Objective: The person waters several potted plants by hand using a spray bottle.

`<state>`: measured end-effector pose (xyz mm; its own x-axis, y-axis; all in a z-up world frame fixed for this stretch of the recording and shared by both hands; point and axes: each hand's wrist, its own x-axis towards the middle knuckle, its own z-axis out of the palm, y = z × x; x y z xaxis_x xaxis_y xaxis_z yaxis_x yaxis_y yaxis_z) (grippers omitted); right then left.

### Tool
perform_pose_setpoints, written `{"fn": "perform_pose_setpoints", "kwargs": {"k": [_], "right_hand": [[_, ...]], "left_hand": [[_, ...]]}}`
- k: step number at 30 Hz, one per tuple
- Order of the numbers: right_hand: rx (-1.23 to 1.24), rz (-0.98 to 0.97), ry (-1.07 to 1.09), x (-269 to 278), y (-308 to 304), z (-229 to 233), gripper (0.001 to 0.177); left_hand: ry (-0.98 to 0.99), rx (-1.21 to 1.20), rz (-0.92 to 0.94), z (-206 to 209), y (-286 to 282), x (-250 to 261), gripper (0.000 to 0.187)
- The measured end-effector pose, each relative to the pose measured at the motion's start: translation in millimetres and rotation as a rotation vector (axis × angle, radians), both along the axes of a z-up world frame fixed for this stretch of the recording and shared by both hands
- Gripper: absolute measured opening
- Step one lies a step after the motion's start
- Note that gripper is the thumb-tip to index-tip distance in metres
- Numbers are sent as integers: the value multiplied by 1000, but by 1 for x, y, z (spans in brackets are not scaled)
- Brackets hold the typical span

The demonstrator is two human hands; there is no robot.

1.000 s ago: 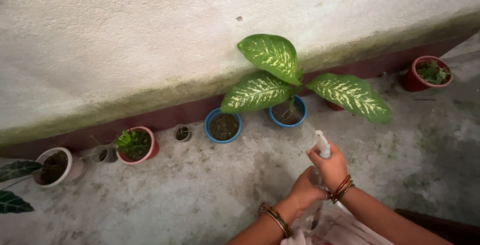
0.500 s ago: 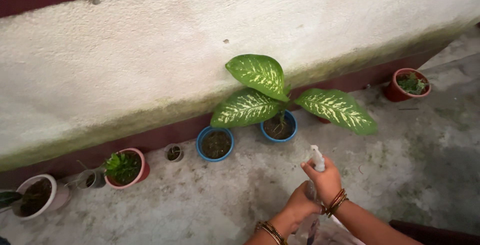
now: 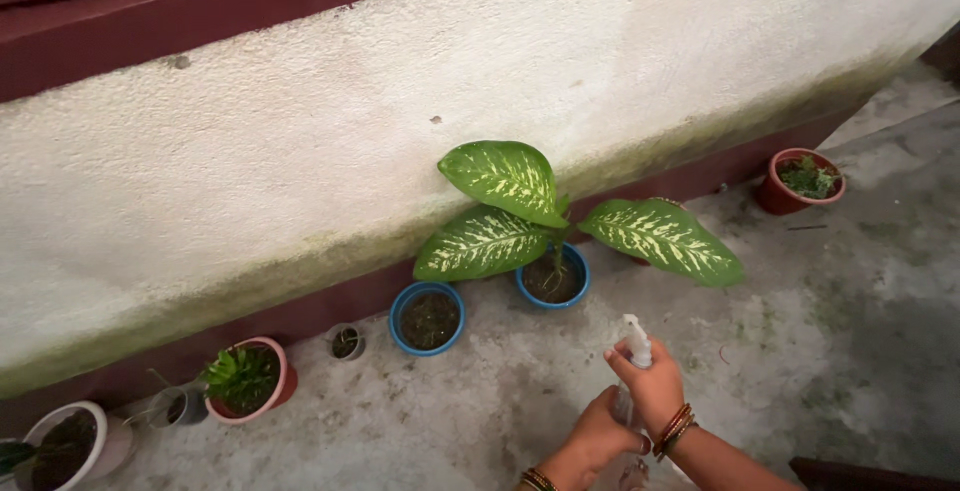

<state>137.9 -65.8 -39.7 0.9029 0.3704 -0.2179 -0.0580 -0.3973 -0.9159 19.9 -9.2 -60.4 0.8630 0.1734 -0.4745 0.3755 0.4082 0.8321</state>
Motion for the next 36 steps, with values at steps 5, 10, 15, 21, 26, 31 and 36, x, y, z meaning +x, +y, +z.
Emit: {"fn": "perform_pose_setpoints", "kwargs": {"k": [5,10,15,21,26,31,36], "right_hand": [[3,-27,98,2,-3,-3,19],[-55,-61,104,0,-2,6,21],[18,-99,94,0,3,18,23],[-98,-17,99,8,-3,10,23],[-60,-24,201,6,-5,10,22],[62,12,218,1,2,18,18],[76,52,259,2,7,1,13]], "left_hand": [[10,-40,-9,12,2,4,64],[31,-58,-35,14,5,5,61],[-25,-100,-32,11,8,8,62],[-16,-96,-28,17,-1,9,63],[21,-8,-22,18,0,5,60],[25,118,8,18,4,1,61],[38,49,29,13,5,-1,63]]}}
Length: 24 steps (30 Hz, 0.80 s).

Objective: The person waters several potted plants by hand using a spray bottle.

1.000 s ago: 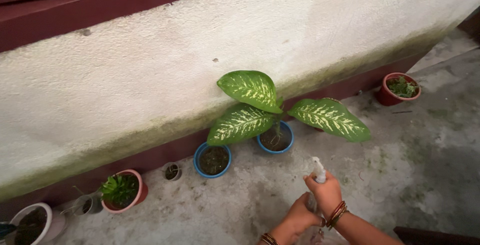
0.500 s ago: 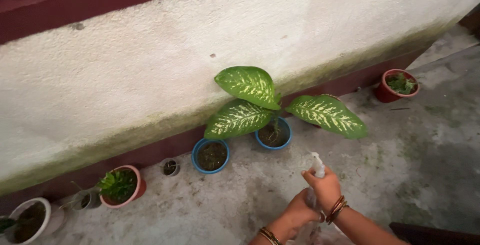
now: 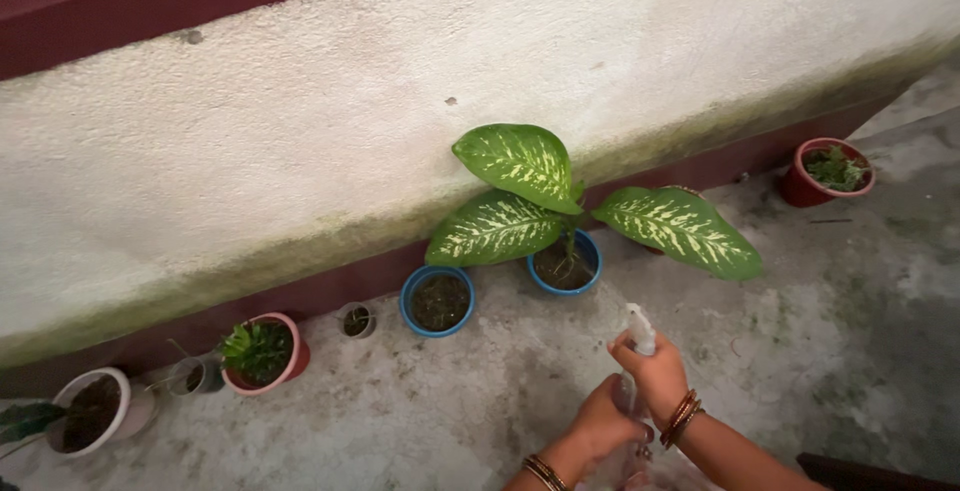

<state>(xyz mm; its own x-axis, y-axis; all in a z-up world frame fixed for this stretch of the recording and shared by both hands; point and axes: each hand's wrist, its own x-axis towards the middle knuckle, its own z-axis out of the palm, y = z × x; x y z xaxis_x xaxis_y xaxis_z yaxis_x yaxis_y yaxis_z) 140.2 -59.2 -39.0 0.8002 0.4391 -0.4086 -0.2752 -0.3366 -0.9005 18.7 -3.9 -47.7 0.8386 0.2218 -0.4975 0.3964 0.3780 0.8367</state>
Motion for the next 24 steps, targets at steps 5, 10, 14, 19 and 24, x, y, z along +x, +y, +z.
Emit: {"fn": "perform_pose_setpoints", "kwargs": {"k": [5,10,14,19,24], "right_hand": [[-94,9,-51,-5,2,-13,18],[-72,62,-103,-12,12,7,19],[53,103,-155,-17,19,22,19],[13,103,-125,-17,18,13,16],[1,74,-99,-18,15,9,12]], "left_hand": [[48,57,-24,13,4,-9,66],[20,117,12,15,9,-14,66],[-55,21,85,13,12,-17,69],[-92,-31,88,22,13,-21,69],[-110,76,78,30,17,-23,69]]}}
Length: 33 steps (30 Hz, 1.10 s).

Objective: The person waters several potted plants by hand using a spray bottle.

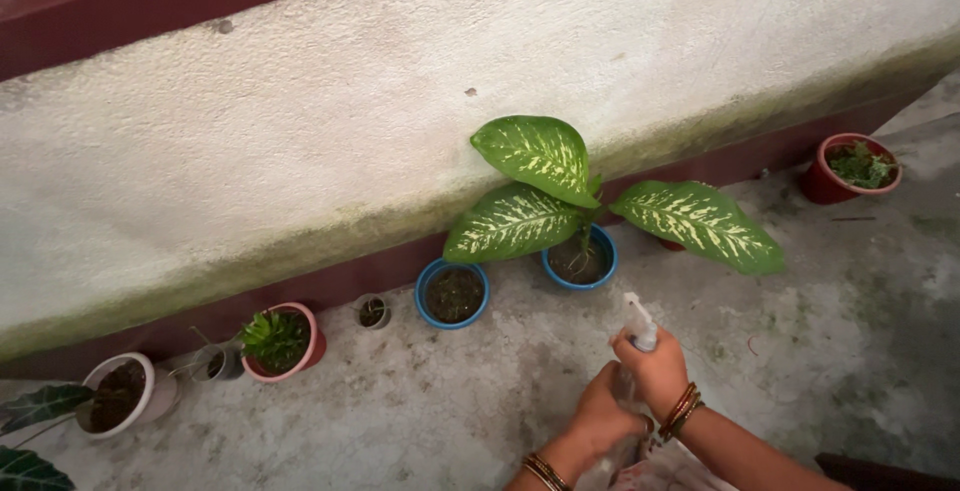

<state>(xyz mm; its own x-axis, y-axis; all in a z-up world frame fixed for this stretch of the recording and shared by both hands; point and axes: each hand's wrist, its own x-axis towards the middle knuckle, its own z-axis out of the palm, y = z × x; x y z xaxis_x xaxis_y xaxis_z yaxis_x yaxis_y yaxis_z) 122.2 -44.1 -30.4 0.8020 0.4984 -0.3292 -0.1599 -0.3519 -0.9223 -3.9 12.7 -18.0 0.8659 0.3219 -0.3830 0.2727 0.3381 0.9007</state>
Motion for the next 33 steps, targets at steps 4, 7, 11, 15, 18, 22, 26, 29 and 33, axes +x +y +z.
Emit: {"fn": "perform_pose_setpoints", "kwargs": {"k": [4,7,11,15,18,22,26,29,33], "right_hand": [[12,19,12,-1,8,14,18],[39,56,-17,-2,14,21,21],[-29,107,-82,1,14,13,18],[-59,127,-68,2,15,5,18],[-89,125,-30,0,20,7,20],[-111,154,-83,-4,23,18,22],[48,210,-123,-6,27,15,25],[-27,270,-50,0,31,3,21],[-82,337,-67,0,34,-5,19]], "left_hand": [[72,25,0,2,5,-1,71],[46,-26,14,0,4,-4,68],[-1,-118,65,-9,-4,-2,73],[-33,-130,100,-18,-6,0,75],[-131,-84,94,-17,-2,-2,75],[20,-94,79,-5,1,-7,74],[-35,-137,108,-4,3,-13,78],[-122,-152,153,-15,-4,-9,78],[-153,-123,223,-14,-8,-9,77]]}}
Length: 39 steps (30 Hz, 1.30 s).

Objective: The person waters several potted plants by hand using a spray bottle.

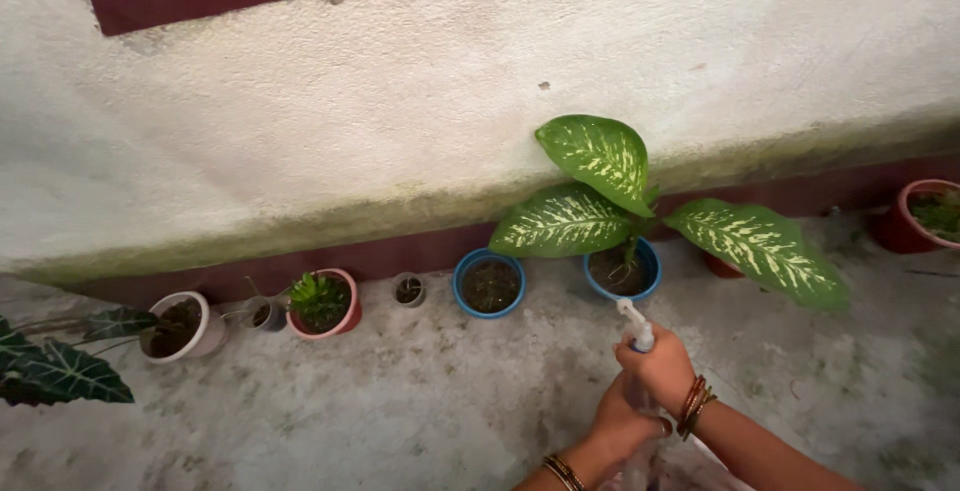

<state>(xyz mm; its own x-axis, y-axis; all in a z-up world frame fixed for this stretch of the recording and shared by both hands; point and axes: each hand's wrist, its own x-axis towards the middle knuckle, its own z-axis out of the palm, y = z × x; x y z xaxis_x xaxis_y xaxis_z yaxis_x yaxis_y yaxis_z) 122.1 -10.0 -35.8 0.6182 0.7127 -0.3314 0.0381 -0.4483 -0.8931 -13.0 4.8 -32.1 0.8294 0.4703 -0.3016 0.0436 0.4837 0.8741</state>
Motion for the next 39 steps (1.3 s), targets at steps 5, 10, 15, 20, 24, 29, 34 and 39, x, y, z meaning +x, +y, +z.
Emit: {"fn": "perform_pose_setpoints", "kwargs": {"k": [5,10,15,20,24,29,34,39], "right_hand": [[62,-74,48,-2,-1,9,19],[86,-159,-1,8,-8,15,20],[-76,-272,-9,26,-20,19,17],[2,-325,25,34,-39,23,20],[69,-353,39,46,-57,28,25],[52,-449,-20,65,-76,30,19],[28,-571,61,78,-91,38,18],[46,-608,67,84,-95,47,22]], "left_hand": [[167,24,-62,9,14,1,80],[174,84,-155,6,16,10,70],[137,-17,-181,6,6,33,64],[182,-11,-256,5,-4,49,65],[210,-4,-337,10,-12,61,67],[216,59,-391,11,-27,84,59],[208,209,-390,13,-37,105,53],[205,437,-214,30,-58,108,52]]}}
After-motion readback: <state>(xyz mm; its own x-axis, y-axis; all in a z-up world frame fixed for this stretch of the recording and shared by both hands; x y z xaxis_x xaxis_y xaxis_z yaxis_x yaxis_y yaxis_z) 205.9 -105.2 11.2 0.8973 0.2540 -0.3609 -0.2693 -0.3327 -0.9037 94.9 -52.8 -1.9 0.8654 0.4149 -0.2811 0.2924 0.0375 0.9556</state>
